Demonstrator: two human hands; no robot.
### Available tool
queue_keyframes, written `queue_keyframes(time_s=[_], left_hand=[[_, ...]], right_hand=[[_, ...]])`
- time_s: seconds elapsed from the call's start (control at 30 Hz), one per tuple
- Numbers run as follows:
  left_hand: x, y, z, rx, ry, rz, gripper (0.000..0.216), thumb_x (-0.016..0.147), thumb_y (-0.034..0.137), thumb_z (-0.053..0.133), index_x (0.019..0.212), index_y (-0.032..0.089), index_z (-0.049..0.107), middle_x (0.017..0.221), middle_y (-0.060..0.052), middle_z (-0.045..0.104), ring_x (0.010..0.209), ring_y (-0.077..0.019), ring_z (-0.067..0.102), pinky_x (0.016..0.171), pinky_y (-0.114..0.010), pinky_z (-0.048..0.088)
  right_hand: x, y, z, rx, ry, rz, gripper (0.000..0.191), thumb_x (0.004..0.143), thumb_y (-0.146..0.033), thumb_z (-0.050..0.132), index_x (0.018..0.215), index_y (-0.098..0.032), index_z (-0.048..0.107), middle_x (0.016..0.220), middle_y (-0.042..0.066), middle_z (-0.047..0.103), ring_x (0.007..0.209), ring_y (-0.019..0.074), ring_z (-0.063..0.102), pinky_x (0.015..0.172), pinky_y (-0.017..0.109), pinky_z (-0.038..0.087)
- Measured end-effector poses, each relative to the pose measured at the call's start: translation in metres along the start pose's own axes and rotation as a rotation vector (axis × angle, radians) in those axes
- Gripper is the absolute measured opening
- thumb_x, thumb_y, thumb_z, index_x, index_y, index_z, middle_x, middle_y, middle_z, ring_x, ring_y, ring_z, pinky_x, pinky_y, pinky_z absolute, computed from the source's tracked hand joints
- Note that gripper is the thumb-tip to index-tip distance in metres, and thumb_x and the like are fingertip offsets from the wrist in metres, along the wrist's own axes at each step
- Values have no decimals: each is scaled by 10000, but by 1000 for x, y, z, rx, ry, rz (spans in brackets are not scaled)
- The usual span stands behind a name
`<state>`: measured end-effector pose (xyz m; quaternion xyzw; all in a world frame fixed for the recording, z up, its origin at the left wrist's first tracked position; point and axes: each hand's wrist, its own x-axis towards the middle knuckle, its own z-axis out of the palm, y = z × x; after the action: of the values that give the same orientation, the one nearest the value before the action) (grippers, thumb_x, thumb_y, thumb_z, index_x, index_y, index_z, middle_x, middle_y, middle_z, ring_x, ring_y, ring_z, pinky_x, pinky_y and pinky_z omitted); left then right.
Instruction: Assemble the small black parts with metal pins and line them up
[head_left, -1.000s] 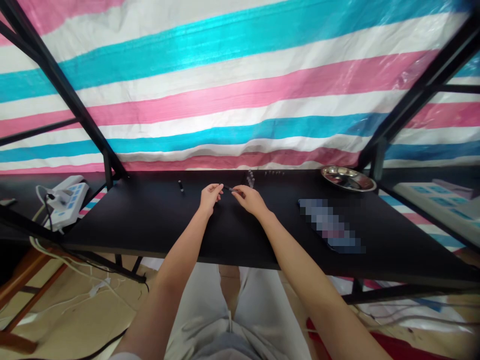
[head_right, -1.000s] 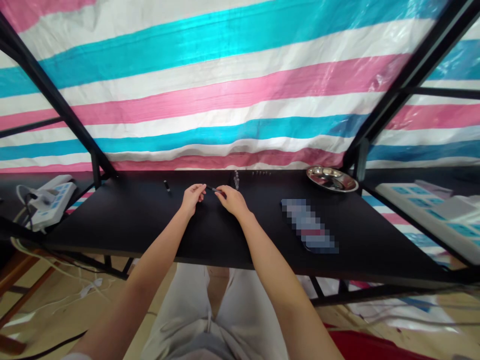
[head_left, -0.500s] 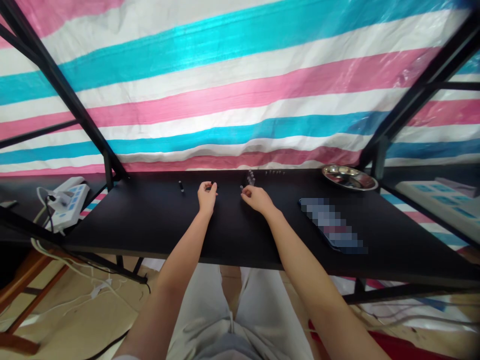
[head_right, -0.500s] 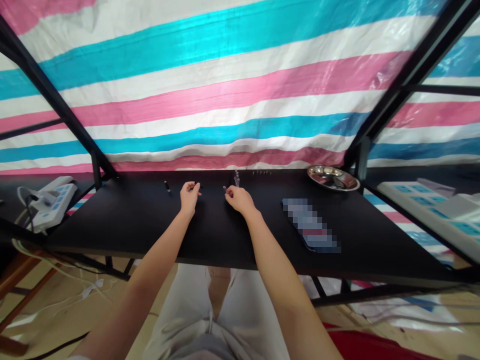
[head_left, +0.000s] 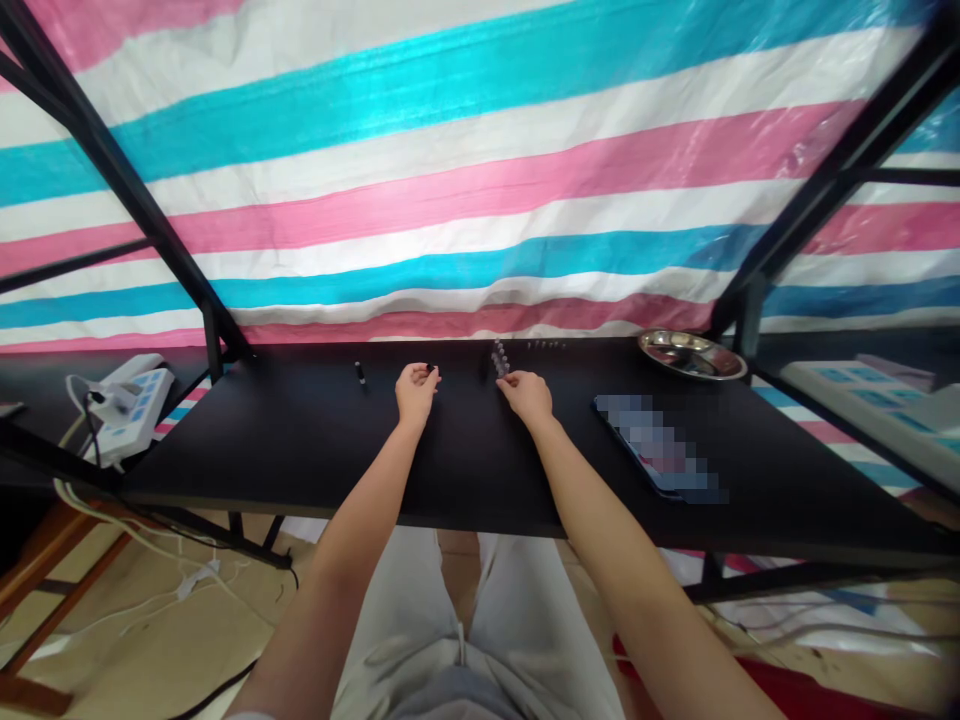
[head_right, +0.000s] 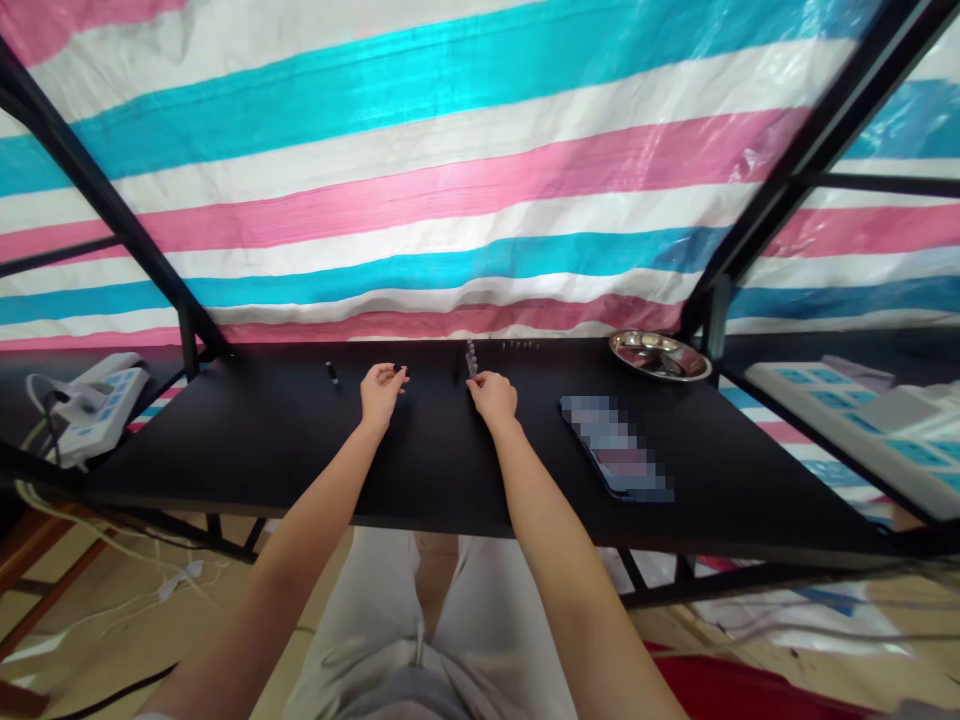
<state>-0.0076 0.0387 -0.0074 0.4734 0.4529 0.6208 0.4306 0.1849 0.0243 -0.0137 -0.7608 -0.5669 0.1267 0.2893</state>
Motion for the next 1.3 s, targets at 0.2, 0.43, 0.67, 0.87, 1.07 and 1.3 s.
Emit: queue_keyframes(time_s=[0.2,0.43,0.67,0.87,1.07,1.3], left_hand=[[-10,-6,11,100,-296,3,219,633,234,669,805,142,570,788,-52,649,664,-117,606,613,-239,476],[-8,-15,40,379,-402,126,133,592,161,688,707,166,622,685,-6,629,604,-96,544,656,-250,461],[6,-29,65,369,-288,91,113,603,109,669,675,153,596,638,2,597,602,-100,546,661,-253,462],[11,-35,74,427,-260,100,123,605,97,675,656,165,587,620,5,589,613,-114,548,678,-268,458],[9,-34,75,535,-242,147,97,632,98,657,670,170,604,675,-23,609,665,-143,562,717,-292,449],[11,-38,74,664,-234,218,45,645,130,651,669,164,637,713,-47,610,717,-168,542,762,-317,422]], right_hand=[[2,2,6,-38,54,-23,230,758,-357,538,855,-215,692,848,68,687,820,209,622,702,293,442],[6,8,11,-40,86,-48,226,742,-360,551,847,-225,699,820,54,692,781,197,628,687,278,443],[7,8,9,-43,58,-65,227,735,-343,559,866,-216,695,819,56,688,798,200,626,701,279,441],[7,8,7,-40,22,-67,249,744,-338,547,900,-204,686,839,73,686,814,211,625,706,295,443],[8,8,8,-31,37,-75,222,733,-332,565,876,-219,693,810,60,689,797,201,626,698,281,444],[8,8,7,-23,27,-66,240,739,-335,559,896,-209,690,842,69,687,813,206,624,712,289,443]])
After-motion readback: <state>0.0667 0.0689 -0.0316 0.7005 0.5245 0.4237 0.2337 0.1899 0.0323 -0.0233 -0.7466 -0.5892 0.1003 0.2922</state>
